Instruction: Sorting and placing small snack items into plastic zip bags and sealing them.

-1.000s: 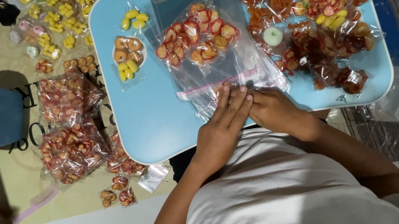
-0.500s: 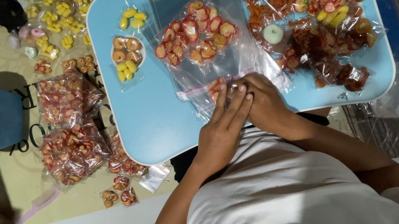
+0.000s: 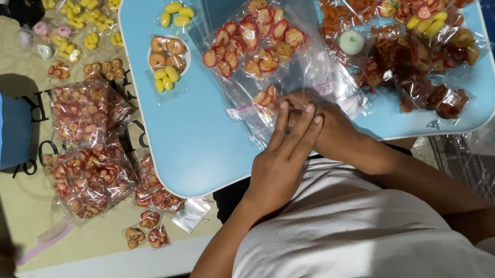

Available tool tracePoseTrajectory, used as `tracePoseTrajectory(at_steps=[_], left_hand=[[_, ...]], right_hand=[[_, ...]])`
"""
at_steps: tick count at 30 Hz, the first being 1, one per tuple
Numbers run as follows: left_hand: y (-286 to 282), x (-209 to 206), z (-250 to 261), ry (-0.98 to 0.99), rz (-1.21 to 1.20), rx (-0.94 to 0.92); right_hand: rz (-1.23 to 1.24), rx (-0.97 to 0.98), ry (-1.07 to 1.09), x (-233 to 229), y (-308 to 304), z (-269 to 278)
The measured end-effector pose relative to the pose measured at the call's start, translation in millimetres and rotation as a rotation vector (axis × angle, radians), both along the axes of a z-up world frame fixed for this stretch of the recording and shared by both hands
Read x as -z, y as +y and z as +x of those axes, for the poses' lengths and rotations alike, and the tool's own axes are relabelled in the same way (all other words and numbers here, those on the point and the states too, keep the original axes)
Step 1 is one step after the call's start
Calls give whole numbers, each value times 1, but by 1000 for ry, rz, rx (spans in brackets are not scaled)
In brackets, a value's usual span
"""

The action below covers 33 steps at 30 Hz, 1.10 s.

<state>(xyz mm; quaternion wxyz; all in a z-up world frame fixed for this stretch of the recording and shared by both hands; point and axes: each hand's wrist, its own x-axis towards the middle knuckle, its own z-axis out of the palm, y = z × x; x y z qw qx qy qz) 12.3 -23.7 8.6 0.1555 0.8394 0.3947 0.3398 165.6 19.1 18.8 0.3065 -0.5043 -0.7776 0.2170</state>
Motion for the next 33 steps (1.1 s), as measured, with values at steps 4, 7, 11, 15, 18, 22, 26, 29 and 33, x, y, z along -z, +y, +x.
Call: tracePoseTrajectory(at_steps=[4, 7, 11, 15, 18, 22, 26, 29, 33], left_hand=[[1, 2, 0, 17, 26, -5], [1, 2, 1, 14, 25, 3], [-1, 2, 3, 31, 18, 18], [1, 2, 2, 48, 16, 25], [2, 3, 3, 42, -1, 41], [3, 1, 1, 36, -8, 59], [4, 2, 1, 51, -21, 91], [3, 3, 1, 48, -31, 103], [4, -1, 0, 15, -55, 93]], right_hand=[[-417, -46, 25, -18, 10, 1], [-313, -144, -168, -7, 13, -1], [163, -120, -626, 38, 19, 5], [140, -65, -741, 41, 22, -1], [200, -5, -765, 36, 24, -4], [291, 47, -722, 30, 29, -12], [101, 25, -688, 35, 34, -13], [12, -14, -636, 47, 39, -9], [-45, -95, -640, 12, 29, -3]])
